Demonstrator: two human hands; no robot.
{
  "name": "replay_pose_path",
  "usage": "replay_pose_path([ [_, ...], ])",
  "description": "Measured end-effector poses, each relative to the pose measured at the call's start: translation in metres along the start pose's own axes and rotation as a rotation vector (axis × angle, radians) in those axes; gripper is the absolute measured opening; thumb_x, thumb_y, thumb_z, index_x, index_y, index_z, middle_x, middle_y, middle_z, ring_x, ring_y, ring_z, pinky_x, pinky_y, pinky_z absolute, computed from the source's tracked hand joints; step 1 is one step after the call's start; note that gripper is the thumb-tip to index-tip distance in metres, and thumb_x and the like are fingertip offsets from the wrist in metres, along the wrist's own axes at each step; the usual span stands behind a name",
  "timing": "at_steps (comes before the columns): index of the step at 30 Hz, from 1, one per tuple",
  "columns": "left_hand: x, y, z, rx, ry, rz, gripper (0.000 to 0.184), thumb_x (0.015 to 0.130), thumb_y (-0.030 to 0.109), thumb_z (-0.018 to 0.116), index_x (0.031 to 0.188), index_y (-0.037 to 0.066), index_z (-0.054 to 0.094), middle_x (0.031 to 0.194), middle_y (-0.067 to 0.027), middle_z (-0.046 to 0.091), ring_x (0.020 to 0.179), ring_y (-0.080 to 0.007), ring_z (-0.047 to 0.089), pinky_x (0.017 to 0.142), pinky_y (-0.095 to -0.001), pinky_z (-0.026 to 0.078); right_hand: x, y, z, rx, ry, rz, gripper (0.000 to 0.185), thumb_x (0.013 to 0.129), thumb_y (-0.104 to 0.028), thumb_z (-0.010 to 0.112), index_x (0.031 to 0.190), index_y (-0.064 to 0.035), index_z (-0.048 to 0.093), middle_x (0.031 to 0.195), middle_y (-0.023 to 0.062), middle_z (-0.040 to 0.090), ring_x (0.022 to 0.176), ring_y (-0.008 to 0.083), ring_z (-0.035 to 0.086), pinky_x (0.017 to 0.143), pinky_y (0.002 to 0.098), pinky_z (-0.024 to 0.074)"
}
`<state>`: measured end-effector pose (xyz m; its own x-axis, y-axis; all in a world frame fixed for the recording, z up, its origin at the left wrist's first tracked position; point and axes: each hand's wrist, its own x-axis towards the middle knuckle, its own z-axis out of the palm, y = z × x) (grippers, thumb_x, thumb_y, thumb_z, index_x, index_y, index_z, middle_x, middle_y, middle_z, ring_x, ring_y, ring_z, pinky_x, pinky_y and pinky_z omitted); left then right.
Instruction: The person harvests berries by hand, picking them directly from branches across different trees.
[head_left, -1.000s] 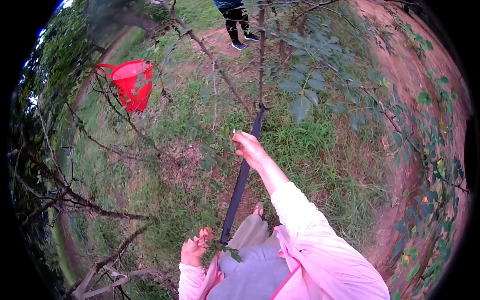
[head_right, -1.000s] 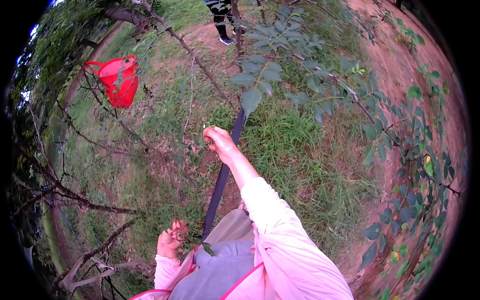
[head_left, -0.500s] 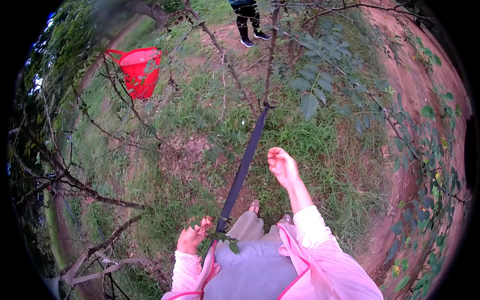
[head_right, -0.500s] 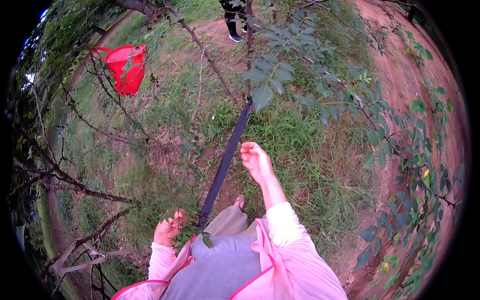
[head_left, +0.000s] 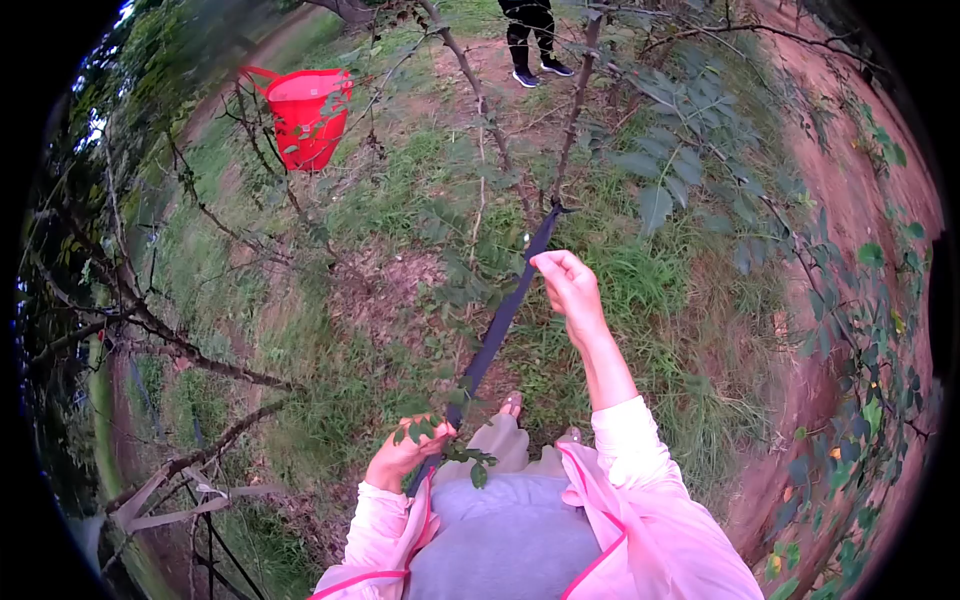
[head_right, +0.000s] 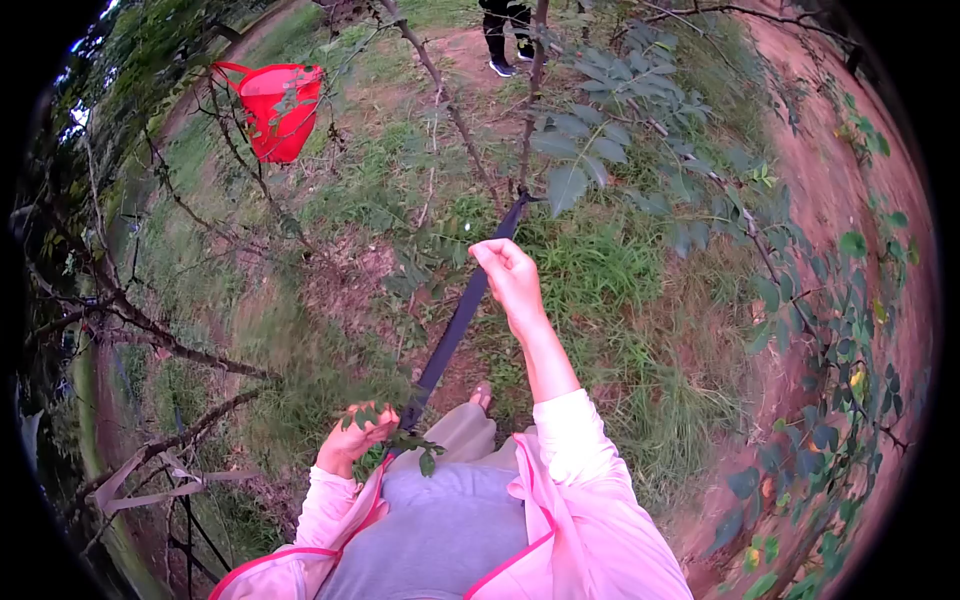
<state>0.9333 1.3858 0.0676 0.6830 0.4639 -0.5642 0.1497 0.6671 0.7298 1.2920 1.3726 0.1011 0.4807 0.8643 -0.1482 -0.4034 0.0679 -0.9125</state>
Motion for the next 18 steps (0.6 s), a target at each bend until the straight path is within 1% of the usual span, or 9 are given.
replay_pose_path([
  [1,0.003,-0.003,0.005,0.06,0.013,0.02,0.025,0.086,0.024,0.073,0.095,0.001,0.066,0.061,0.0064,0.047,0.052,-0.004,0.034,0.048,-0.0227,0.024,0.01,-0.005,0.01,-0.104,0.043,-0.136,0.024,0.094,-0.027,0.063,0.098,-0.0033,0.066,0.07,-0.01,0.053,0.056,0.0014,0.045,0.049,0.0214,0.0343],
  [3,0.01,-0.012,0.012,0.18,0.035,0.057,0.026,0.086,0.023,0.073,0.096,0.0,0.066,0.062,0.0061,0.047,0.052,-0.004,0.034,0.05,-0.0226,0.026,0.033,-0.011,0.02,-0.394,0.074,-0.353,0.021,0.091,-0.028,0.065,0.095,-0.0072,0.07,0.067,-0.0051,0.059,0.06,0.0075,0.054,0.055,0.0263,0.0427],
  [6,0.023,-0.033,0.022,0.222,0.029,0.17,0.025,0.088,0.025,0.07,0.094,0.001,0.069,0.062,0.0061,0.047,0.054,-0.005,0.038,0.056,-0.0224,0.032,0.046,-0.04,0.042,-0.826,0.133,-0.315,0.018,0.087,-0.029,0.068,0.09,-0.0115,0.071,0.066,0.0024,0.062,0.062,0.0167,0.061,0.057,0.0331,0.0466],
  [9,0.023,-0.028,0.043,0.27,0.003,0.198,0.028,0.091,0.028,0.065,0.093,0.001,0.07,0.073,0.0029,0.057,0.06,-0.0063,0.044,0.06,-0.0237,0.037,0.063,-0.037,0.044,-0.97,0.16,-0.38,0.016,0.083,-0.03,0.07,0.088,-0.0144,0.07,0.068,0.0069,0.063,0.066,0.0253,0.064,0.06,0.0393,0.0486],
  [11,0.021,-0.023,0.054,0.329,-0.062,0.259,0.028,0.093,0.029,0.063,0.096,0.001,0.069,0.083,0.0001,0.064,0.065,-0.0067,0.049,0.063,-0.0242,0.041,0.064,-0.038,0.048,-1.018,0.13,-0.37,0.018,0.082,-0.03,0.071,0.084,-0.0123,0.068,0.07,0.0084,0.065,0.069,0.028,0.065,0.061,0.0418,0.0487],
  [12,0.021,-0.033,0.051,0.003,-0.09,0.158,0.029,0.095,0.026,0.058,0.106,0.0,0.064,0.104,-0.0045,0.068,0.08,-0.0096,0.059,0.071,-0.0259,0.047,0.06,-0.039,0.05,-1.048,0.126,-0.381,0.018,0.082,-0.029,0.071,0.084,-0.0119,0.067,0.071,0.0087,0.065,0.07,0.0281,0.065,0.062,0.0421,0.0488],
  [15,0.036,-0.05,0.06,0.418,0.003,0.297,0.034,0.093,0.035,0.062,0.1,0.002,0.07,0.097,0.001,0.064,0.081,-0.0085,0.055,0.077,-0.0251,0.044,0.045,-0.038,0.06,-1.173,0.062,-0.542,0.015,0.08,-0.021,0.072,0.086,-0.0101,0.063,0.077,0.01,0.066,0.072,0.0296,0.065,0.063,0.043,0.0495],
  [17,0.054,-0.068,0.052,0.284,-0.039,0.237,0.031,0.093,0.032,0.063,0.092,0.002,0.068,0.09,0.001,0.063,0.08,-0.009,0.057,0.074,-0.0261,0.046,0.045,-0.024,0.061,-1.21,-0.029,-0.789,0.015,0.076,-0.011,0.07,0.087,-0.0091,0.059,0.074,0.01,0.063,0.072,0.0308,0.064,0.061,0.0418,0.0501],
  [18,0.058,-0.072,0.053,0.254,-0.049,0.245,0.031,0.093,0.031,0.063,0.088,0.001,0.067,0.089,0.0005,0.063,0.08,-0.0094,0.057,0.073,-0.0265,0.046,0.042,-0.02,0.062,-1.246,-0.048,-0.815,0.016,0.076,-0.01,0.07,0.087,-0.0092,0.059,0.072,0.0106,0.061,0.07,0.031,0.064,0.06,0.0421,0.0502],
])
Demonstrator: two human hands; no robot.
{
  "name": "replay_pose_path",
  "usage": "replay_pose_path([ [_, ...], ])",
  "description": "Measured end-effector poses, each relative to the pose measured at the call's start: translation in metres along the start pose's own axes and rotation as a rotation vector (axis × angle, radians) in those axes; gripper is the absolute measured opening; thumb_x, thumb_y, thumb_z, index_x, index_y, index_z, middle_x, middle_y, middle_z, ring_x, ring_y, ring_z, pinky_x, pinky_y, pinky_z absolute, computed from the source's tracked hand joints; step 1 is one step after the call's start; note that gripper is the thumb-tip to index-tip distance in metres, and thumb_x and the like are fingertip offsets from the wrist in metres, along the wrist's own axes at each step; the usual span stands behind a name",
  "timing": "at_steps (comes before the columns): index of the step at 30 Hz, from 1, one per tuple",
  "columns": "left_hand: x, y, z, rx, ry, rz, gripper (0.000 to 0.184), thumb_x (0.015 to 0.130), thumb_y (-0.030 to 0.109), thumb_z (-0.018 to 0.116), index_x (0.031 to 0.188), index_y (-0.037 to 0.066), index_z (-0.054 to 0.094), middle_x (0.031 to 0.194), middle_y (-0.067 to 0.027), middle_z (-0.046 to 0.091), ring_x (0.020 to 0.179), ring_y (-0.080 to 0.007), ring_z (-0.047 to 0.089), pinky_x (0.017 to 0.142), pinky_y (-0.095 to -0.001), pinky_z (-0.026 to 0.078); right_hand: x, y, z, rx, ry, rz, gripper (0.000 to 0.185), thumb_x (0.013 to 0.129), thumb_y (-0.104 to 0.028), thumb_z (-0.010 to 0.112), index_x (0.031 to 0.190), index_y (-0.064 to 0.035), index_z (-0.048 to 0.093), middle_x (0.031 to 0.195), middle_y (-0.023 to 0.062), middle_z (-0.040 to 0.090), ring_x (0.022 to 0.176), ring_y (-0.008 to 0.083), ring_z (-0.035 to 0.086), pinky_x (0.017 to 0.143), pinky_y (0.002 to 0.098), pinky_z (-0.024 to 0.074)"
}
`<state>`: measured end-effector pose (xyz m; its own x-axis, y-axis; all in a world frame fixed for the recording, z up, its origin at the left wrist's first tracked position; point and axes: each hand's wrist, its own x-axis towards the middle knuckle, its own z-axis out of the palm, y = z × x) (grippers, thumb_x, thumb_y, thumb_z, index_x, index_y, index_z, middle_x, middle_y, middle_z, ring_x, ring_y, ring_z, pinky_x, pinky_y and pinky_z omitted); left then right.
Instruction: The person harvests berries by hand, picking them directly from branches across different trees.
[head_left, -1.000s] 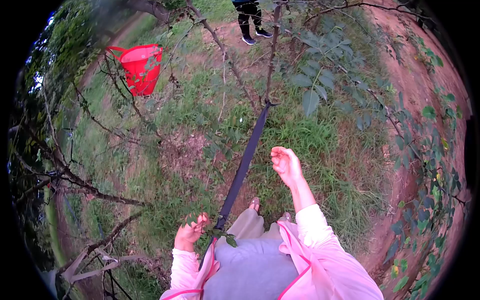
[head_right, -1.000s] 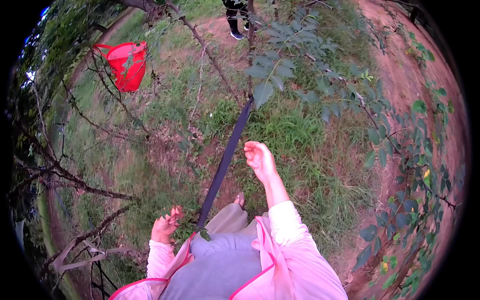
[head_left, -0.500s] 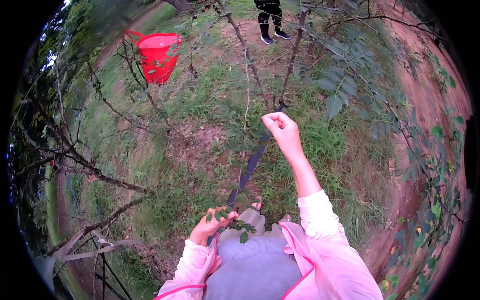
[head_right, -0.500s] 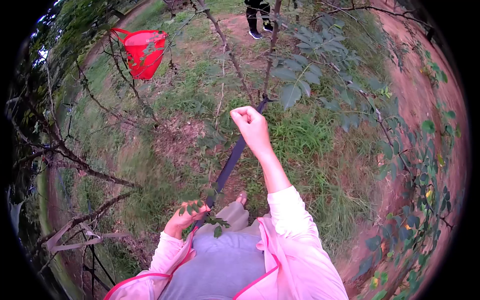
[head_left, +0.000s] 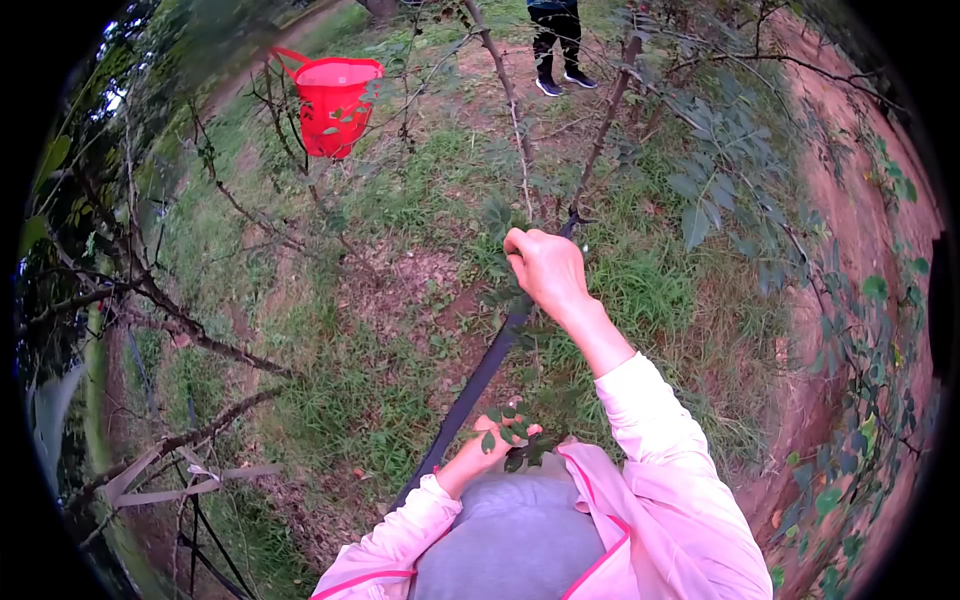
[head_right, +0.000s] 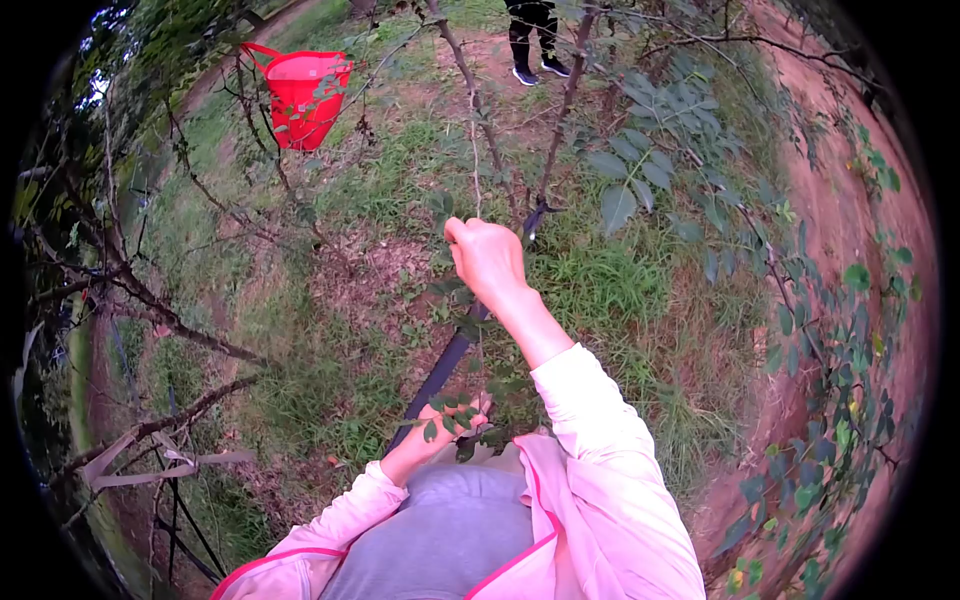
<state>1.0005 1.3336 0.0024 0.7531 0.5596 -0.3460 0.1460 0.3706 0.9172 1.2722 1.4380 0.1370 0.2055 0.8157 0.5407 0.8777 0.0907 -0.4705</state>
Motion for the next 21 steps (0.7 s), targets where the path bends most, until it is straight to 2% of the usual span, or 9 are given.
replay_pose_path([
  [3,0.006,-0.002,0.008,-0.019,-0.015,0.043,0.023,0.093,0.022,0.06,0.094,-0.001,0.061,0.096,-0.0052,0.063,0.088,-0.0163,0.062,0.071,-0.0256,0.049,-0.012,0.003,0.007,-0.127,0.009,0.01,0.017,0.076,-0.011,0.071,0.088,-0.0086,0.059,0.07,0.0117,0.06,0.067,0.0316,0.064,0.059,0.0425,0.0505],
  [4,0.011,-0.018,0.002,0.06,-0.037,0.045,0.015,0.093,0.013,0.058,0.1,-0.001,0.057,0.099,-0.0075,0.061,0.095,-0.0209,0.064,0.073,-0.0239,0.051,-0.015,0.007,0.008,-0.175,0.017,0.029,0.018,0.075,-0.011,0.071,0.088,-0.0084,0.059,0.069,0.012,0.06,0.066,0.0317,0.063,0.058,0.0426,0.0506],
  [6,0.012,-0.009,0.011,0.056,-0.044,0.011,0.013,0.093,0.003,0.056,0.105,-0.001,0.053,0.101,-0.0091,0.06,0.102,-0.0255,0.066,0.073,-0.0225,0.052,-0.017,0.014,0.006,-0.198,0.043,0.071,0.019,0.075,-0.013,0.072,0.087,-0.0077,0.059,0.069,0.0122,0.06,0.065,0.0316,0.063,0.058,0.0422,0.0508],
  [8,0.015,-0.001,0.022,-0.116,-0.03,-0.058,0.014,0.092,0.002,0.057,0.105,-0.001,0.053,0.1,-0.0078,0.058,0.102,-0.0254,0.065,0.073,-0.024,0.052,-0.016,0.016,0.005,-0.222,0.084,0.093,0.02,0.074,-0.015,0.074,0.085,-0.0061,0.059,0.069,0.0122,0.06,0.065,0.0317,0.064,0.057,0.0412,0.051],
  [12,0.02,-0.006,0.025,-0.474,-0.057,-0.138,0.025,0.09,-0.004,0.059,0.114,-0.001,0.052,0.104,-0.0062,0.057,0.1,-0.0247,0.064,0.077,-0.0303,0.055,-0.013,0.02,0.011,-0.324,0.067,0.063,0.015,0.071,-0.009,0.071,0.08,-0.0062,0.059,0.069,0.0118,0.061,0.064,0.0289,0.065,0.057,0.0383,0.052],
  [16,0.026,-0.033,0.015,-0.805,-0.101,-0.196,0.027,0.091,-0.002,0.057,0.117,-0.001,0.05,0.109,-0.0093,0.056,0.101,-0.0264,0.064,0.079,-0.0299,0.054,-0.012,0.022,0.023,-0.46,0.044,0.036,0.012,0.066,-0.005,0.067,0.075,-0.0075,0.059,0.069,0.0103,0.061,0.063,0.0255,0.066,0.056,0.035,0.0528],
  [18,0.026,-0.036,0.015,-0.84,-0.107,-0.196,0.025,0.093,0.0,0.055,0.117,-0.001,0.05,0.109,-0.0106,0.056,0.102,-0.0271,0.064,0.079,-0.0301,0.053,-0.011,0.022,0.025,-0.488,0.042,0.028,0.013,0.066,-0.004,0.066,0.075,-0.008,0.059,0.068,0.0095,0.061,0.062,0.0246,0.066,0.056,0.0342,0.0529],
  [21,0.022,-0.032,0.017,-0.632,-0.088,-0.114,0.023,0.095,0.004,0.053,0.118,-0.001,0.05,0.111,-0.0125,0.056,0.103,-0.0284,0.064,0.079,-0.0303,0.053,-0.011,0.022,0.03,-0.478,0.041,0.024,0.012,0.068,-0.006,0.067,0.076,-0.0075,0.058,0.067,0.0093,0.06,0.061,0.0252,0.065,0.055,0.0349,0.0523],
])
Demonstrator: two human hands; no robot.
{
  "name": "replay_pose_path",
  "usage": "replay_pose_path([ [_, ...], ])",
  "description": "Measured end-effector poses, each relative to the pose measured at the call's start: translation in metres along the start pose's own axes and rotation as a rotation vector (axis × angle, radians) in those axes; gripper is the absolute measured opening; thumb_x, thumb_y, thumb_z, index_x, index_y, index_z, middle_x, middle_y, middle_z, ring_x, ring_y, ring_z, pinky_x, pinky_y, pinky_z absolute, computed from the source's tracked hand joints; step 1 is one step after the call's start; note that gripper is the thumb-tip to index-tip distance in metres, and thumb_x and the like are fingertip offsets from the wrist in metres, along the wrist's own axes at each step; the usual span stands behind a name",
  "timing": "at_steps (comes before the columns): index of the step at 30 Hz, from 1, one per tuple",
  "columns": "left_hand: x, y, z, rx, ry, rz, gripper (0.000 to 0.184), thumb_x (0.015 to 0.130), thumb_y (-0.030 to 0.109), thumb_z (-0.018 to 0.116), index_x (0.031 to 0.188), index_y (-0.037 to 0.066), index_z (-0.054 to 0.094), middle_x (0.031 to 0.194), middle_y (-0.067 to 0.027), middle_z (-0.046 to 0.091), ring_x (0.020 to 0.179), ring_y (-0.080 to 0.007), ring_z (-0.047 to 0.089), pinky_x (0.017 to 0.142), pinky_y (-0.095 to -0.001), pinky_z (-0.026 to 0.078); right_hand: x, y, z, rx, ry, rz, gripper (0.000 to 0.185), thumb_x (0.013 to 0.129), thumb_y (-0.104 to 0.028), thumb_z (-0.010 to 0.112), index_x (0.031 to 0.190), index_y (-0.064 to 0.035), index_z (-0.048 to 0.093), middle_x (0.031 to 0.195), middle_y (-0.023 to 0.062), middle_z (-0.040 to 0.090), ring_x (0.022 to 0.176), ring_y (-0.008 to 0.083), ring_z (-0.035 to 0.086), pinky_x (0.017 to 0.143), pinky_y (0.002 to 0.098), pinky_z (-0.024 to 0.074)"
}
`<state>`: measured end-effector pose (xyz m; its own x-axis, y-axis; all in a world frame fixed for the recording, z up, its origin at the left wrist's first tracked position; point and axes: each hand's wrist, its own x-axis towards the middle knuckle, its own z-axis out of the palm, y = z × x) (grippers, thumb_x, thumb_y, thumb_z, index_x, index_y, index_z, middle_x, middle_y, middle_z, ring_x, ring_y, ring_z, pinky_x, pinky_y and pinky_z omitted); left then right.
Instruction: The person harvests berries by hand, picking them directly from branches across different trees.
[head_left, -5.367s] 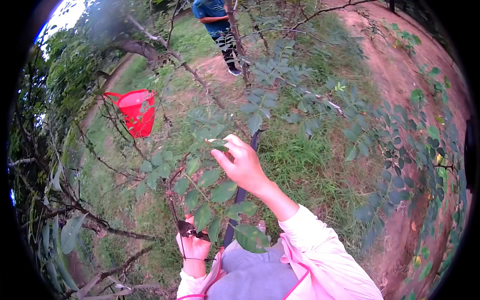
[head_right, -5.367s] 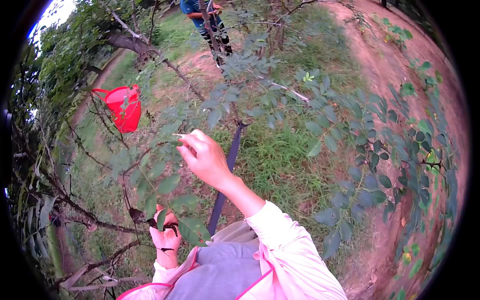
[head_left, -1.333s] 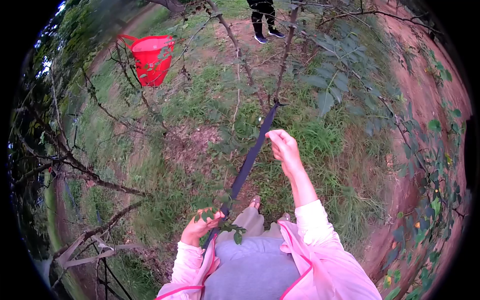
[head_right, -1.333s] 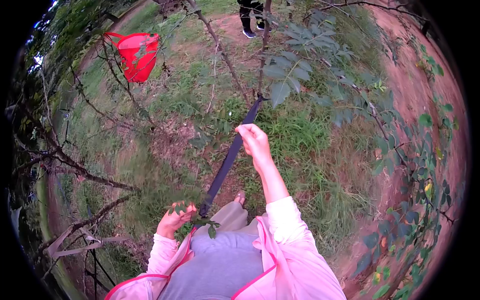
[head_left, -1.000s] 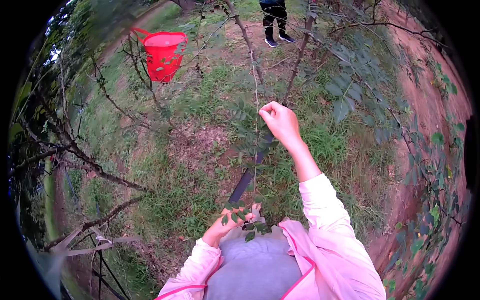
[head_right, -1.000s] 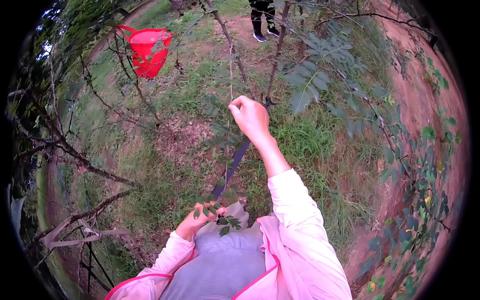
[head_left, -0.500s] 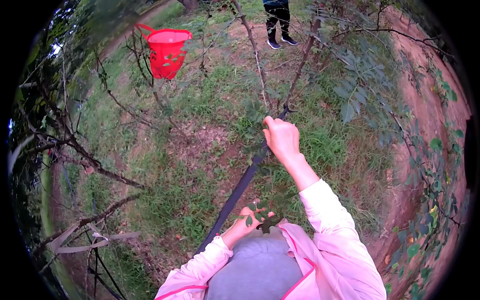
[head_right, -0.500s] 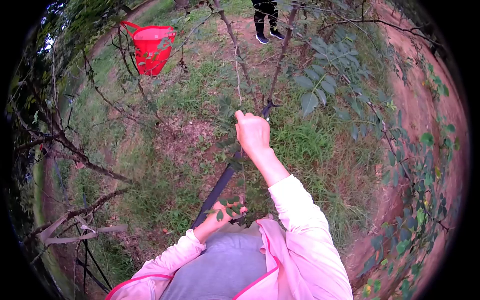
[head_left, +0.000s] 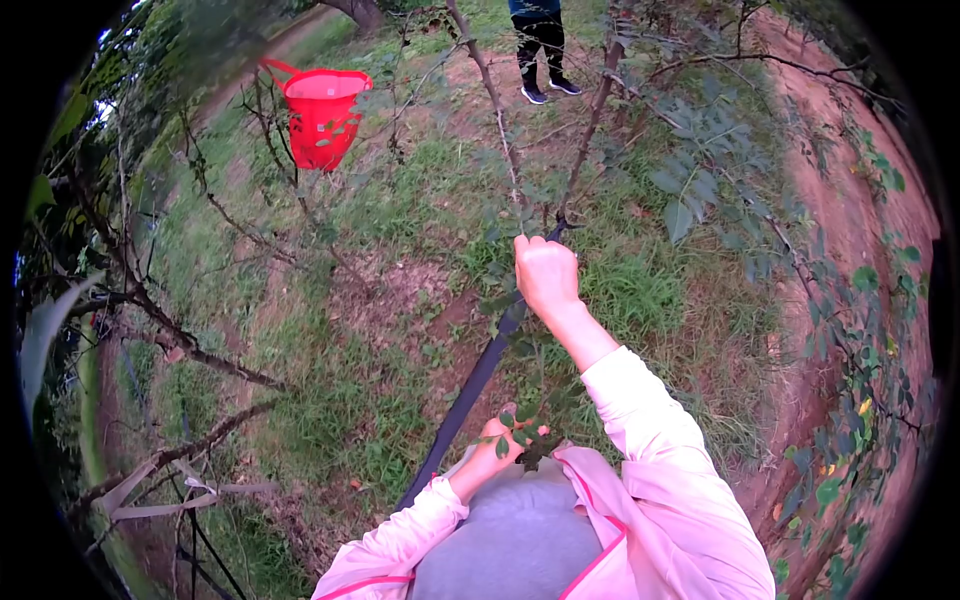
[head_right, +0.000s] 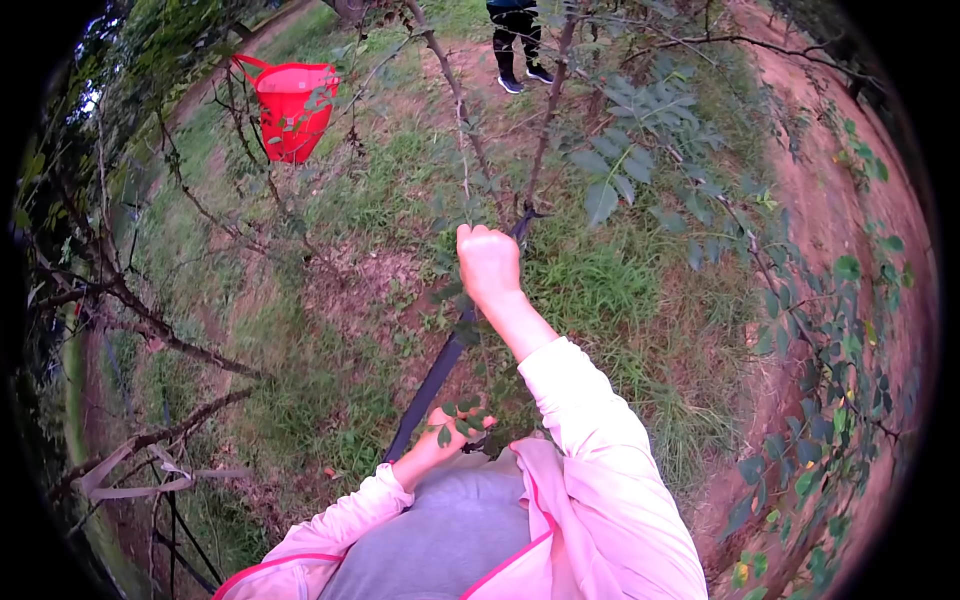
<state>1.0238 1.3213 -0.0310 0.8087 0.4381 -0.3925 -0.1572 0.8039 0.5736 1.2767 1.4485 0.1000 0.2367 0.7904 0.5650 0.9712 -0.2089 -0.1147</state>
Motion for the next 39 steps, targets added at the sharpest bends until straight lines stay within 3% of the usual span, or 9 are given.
replay_pose_path([
  [8,-0.012,0.015,0.027,0.517,0.148,0.144,0.011,0.088,-0.002,0.062,0.098,-0.003,0.058,0.09,-0.0069,0.066,0.087,-0.0179,0.069,0.066,-0.0221,0.053,-0.002,-0.01,-0.012,0.228,0.069,-0.063,0.018,0.07,-0.009,0.069,0.082,-0.0083,0.056,0.066,0.0102,0.056,0.062,0.0283,0.061,0.054,0.0391,0.0494],
  [11,-0.019,0.037,0.049,0.818,0.208,-0.015,0.019,0.09,0.0,0.06,0.109,-0.002,0.056,0.097,-0.0102,0.067,0.093,-0.0185,0.067,0.074,-0.0257,0.05,-0.002,-0.017,-0.011,0.345,0.093,-0.037,0.016,0.071,-0.008,0.067,0.081,-0.0068,0.053,0.064,0.0109,0.057,0.06,0.0302,0.061,0.054,0.0405,0.0488],
  [14,-0.03,0.046,0.029,0.594,0.112,0.019,0.025,0.09,0.003,0.062,0.113,-0.003,0.054,0.106,-0.0129,0.064,0.081,-0.0167,0.062,0.067,-0.0248,0.051,-0.01,-0.037,-0.065,0.773,-0.01,0.187,0.012,0.076,-0.007,0.062,0.081,-0.0061,0.051,0.058,0.0078,0.052,0.054,0.0243,0.057,0.051,0.0373,0.0433],
  [17,-0.05,0.073,-0.012,0.537,0.202,-0.142,0.028,0.088,0.01,0.068,0.112,0.0,0.057,0.106,-0.0131,0.063,0.064,-0.0118,0.053,0.057,-0.0259,0.045,-0.051,-0.029,-0.085,1.762,-0.218,0.479,0.013,0.091,-0.015,0.05,0.081,-0.0093,0.043,0.062,-0.0036,0.038,0.048,0.0066,0.031,0.043,0.0239,0.0241],
  [20,-0.077,0.123,0.063,0.387,0.313,0.044,0.015,0.082,0.015,0.076,0.085,0.003,0.066,0.086,-0.0042,0.063,0.054,-0.0089,0.042,0.053,-0.0228,0.037,-0.106,-0.004,-0.107,2.361,-0.283,0.686,0.02,0.096,-0.021,0.04,0.079,-0.011,0.039,0.061,-0.006,0.03,0.048,0.0029,0.023,0.042,0.0196,0.018],
  [26,-0.072,0.161,0.081,0.252,-0.055,0.29,0.027,0.078,0.028,0.08,0.077,0.005,0.065,0.068,0.0014,0.047,0.053,-0.0085,0.037,0.047,-0.0246,0.029,-0.219,0.027,-0.124,2.398,-0.095,1.012,0.02,0.096,-0.023,0.038,0.081,-0.0095,0.042,0.062,-0.0019,0.033,0.047,0.0051,0.028,0.039,0.0196,0.0209],
  [33,-0.056,0.152,0.145,-0.154,-0.211,0.291,0.02,0.094,0.03,0.064,0.09,0.011,0.058,0.071,0.0021,0.036,0.058,-0.0105,0.033,0.047,-0.0251,0.028,-0.282,0.054,-0.144,2.299,-0.083,1.332,0.019,0.095,-0.023,0.041,0.086,-0.0079,0.048,0.062,-0.0041,0.035,0.045,0.0046,0.027,0.039,0.0197,0.0207],
  [37,-0.049,0.148,0.187,-0.272,-0.208,0.351,0.023,0.101,0.03,0.051,0.098,0.01,0.061,0.072,0.0015,0.037,0.056,-0.0098,0.035,0.043,-0.0245,0.027,-0.311,0.062,-0.155,2.144,-0.153,1.511,0.012,0.092,-0.015,0.046,0.093,-0.005,0.052,0.06,-0.0049,0.032,0.046,0.0051,0.026,0.037,0.0212,0.0205],
  [39,-0.054,0.142,0.217,-0.269,0.182,0.44,0.026,0.102,0.028,0.048,0.108,0.007,0.061,0.071,0.0019,0.037,0.055,-0.0089,0.035,0.042,-0.0234,0.025,-0.33,0.066,-0.164,2.156,-0.133,1.589,0.01,0.091,-0.013,0.047,0.093,-0.0049,0.051,0.06,-0.0048,0.031,0.046,0.0056,0.026,0.037,0.0216,0.0204],
])
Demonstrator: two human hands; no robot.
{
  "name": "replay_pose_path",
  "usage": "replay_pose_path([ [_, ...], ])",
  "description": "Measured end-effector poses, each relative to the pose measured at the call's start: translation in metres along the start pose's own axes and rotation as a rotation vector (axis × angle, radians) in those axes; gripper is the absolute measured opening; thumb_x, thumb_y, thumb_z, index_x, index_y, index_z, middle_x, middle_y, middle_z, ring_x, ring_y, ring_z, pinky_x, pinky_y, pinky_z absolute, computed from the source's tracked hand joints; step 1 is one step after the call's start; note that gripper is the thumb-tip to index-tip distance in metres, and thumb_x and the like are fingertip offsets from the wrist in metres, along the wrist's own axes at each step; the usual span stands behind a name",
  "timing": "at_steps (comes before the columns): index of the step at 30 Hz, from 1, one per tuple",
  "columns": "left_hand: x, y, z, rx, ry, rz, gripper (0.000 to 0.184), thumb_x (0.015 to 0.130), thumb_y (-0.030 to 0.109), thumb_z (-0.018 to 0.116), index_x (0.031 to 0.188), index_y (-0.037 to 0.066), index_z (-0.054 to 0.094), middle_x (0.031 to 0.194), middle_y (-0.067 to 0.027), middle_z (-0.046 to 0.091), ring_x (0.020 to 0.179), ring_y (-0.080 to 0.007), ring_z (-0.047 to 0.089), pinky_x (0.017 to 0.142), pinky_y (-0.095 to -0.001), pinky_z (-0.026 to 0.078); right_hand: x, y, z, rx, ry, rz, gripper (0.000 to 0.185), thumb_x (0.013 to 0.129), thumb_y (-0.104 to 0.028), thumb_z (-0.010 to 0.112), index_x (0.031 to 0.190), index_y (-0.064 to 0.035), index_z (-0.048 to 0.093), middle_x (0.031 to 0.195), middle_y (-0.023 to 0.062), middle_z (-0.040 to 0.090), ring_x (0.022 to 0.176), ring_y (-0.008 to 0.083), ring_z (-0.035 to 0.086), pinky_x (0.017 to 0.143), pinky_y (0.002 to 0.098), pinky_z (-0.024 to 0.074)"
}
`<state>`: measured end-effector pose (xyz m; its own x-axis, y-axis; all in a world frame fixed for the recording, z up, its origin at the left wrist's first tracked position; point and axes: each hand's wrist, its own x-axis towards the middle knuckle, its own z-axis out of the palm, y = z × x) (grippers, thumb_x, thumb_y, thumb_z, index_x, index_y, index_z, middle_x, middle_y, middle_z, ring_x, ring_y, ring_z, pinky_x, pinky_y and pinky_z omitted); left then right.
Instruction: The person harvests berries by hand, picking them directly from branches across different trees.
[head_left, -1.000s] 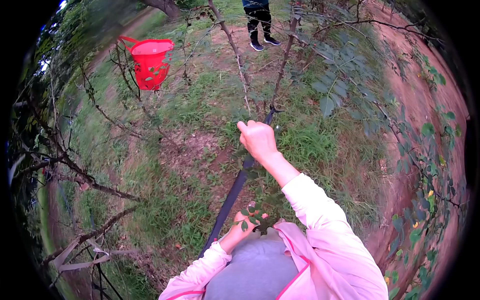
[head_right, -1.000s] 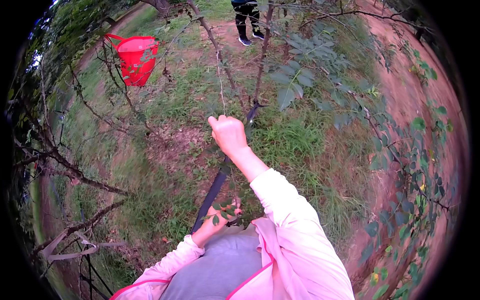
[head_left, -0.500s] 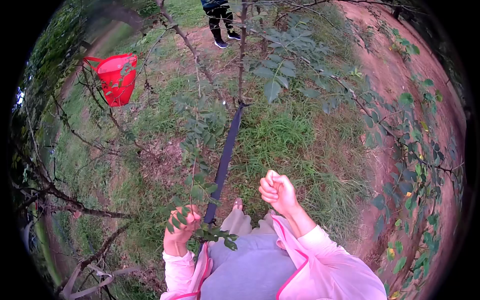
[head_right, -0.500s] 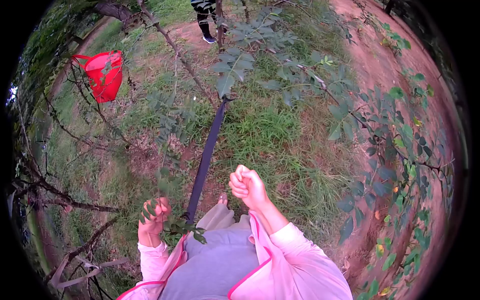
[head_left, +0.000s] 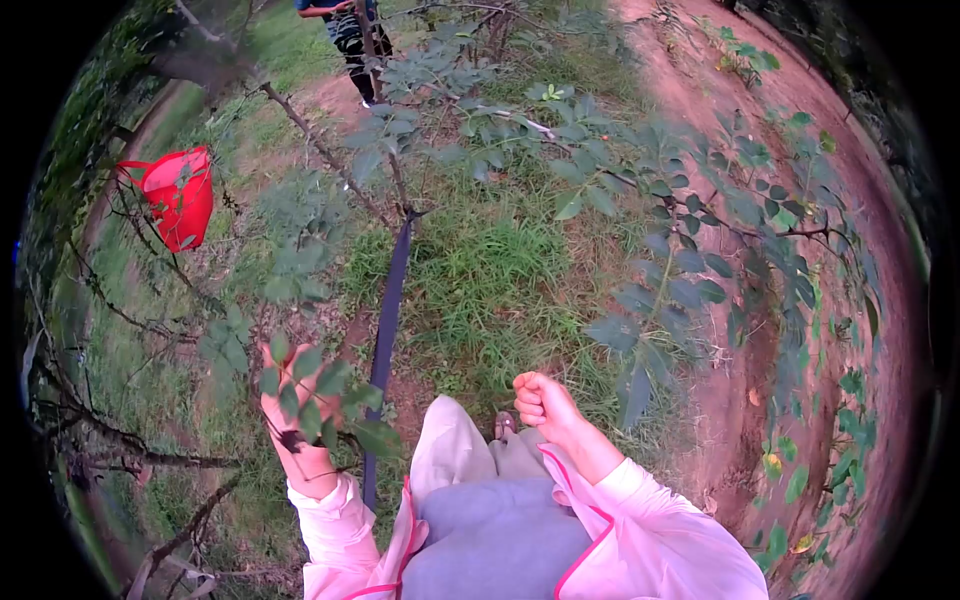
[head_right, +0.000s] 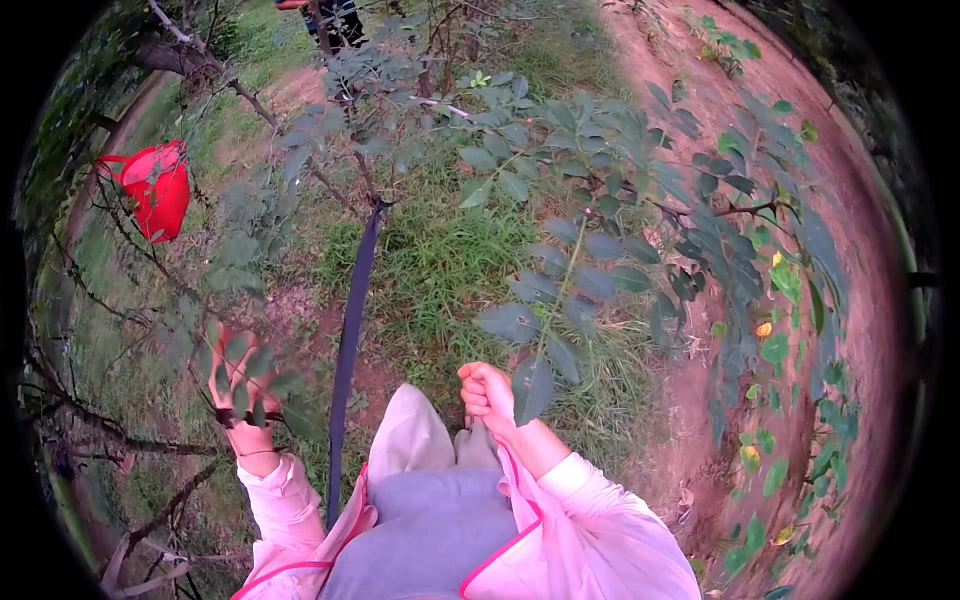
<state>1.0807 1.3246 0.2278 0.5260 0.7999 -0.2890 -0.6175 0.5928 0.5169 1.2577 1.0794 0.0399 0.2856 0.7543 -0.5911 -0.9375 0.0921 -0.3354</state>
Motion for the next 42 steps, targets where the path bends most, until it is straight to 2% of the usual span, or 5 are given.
replay_pose_path([
  [5,0.007,-0.013,-0.008,-0.523,-0.437,-0.45,0.031,0.102,0.021,0.048,0.125,0.002,0.058,0.067,0.0021,0.037,0.053,-0.0069,0.033,0.042,-0.0205,0.024,-0.03,-0.007,-0.065,0.228,0.022,0.0,0.01,0.084,-0.007,0.048,0.093,-0.0052,0.051,0.058,-0.0036,0.032,0.045,0.0091,0.027,0.036,0.0235,0.0217],
  [18,-0.171,-0.132,-0.103,-0.384,0.012,-0.536,0.03,0.101,0.029,0.05,0.11,0.005,0.065,0.078,-0.0003,0.053,0.067,-0.0083,0.048,0.043,-0.0164,0.036,-0.147,0.003,-0.178,0.361,0.293,-0.121,0.019,0.081,-0.009,0.046,0.097,-0.0037,0.054,0.074,0.0016,0.049,0.059,0.0128,0.042,0.044,0.0247,0.031],
  [26,-0.288,-0.229,-0.181,-0.275,0.338,-0.555,0.02,0.094,0.02,0.059,0.097,0.002,0.067,0.091,-0.0096,0.069,0.088,-0.0227,0.067,0.072,-0.0309,0.056,-0.214,0.055,-0.123,-0.552,0.26,-0.147,0.019,0.095,-0.014,0.045,0.099,-0.0059,0.062,0.08,-0.0016,0.055,0.068,0.0074,0.051,0.057,0.0202,0.0408],
  [31,-0.339,-0.285,-0.178,-0.051,0.17,-0.851,0.025,0.094,0.024,0.053,0.107,0.005,0.062,0.108,-0.0062,0.066,0.11,-0.0235,0.058,0.097,-0.0403,0.045,-0.268,0.117,-0.096,-1.303,-0.063,-0.8,0.011,0.085,-0.007,0.051,0.089,-0.0035,0.06,0.083,0.0106,0.059,0.08,0.0257,0.061,0.075,0.0364,0.0501],
  [42,-0.378,-0.34,-0.079,0.212,0.131,-0.695,0.02,0.097,0.026,0.051,0.097,0.008,0.06,0.089,-0.0054,0.06,0.086,-0.0197,0.06,0.072,-0.0315,0.051,-0.339,0.057,-0.129,-1.6,-0.367,-1.282,0.012,0.077,-0.012,0.063,0.085,-0.0025,0.061,0.082,0.0095,0.057,0.083,0.0261,0.059,0.075,0.0369,0.0462],
])
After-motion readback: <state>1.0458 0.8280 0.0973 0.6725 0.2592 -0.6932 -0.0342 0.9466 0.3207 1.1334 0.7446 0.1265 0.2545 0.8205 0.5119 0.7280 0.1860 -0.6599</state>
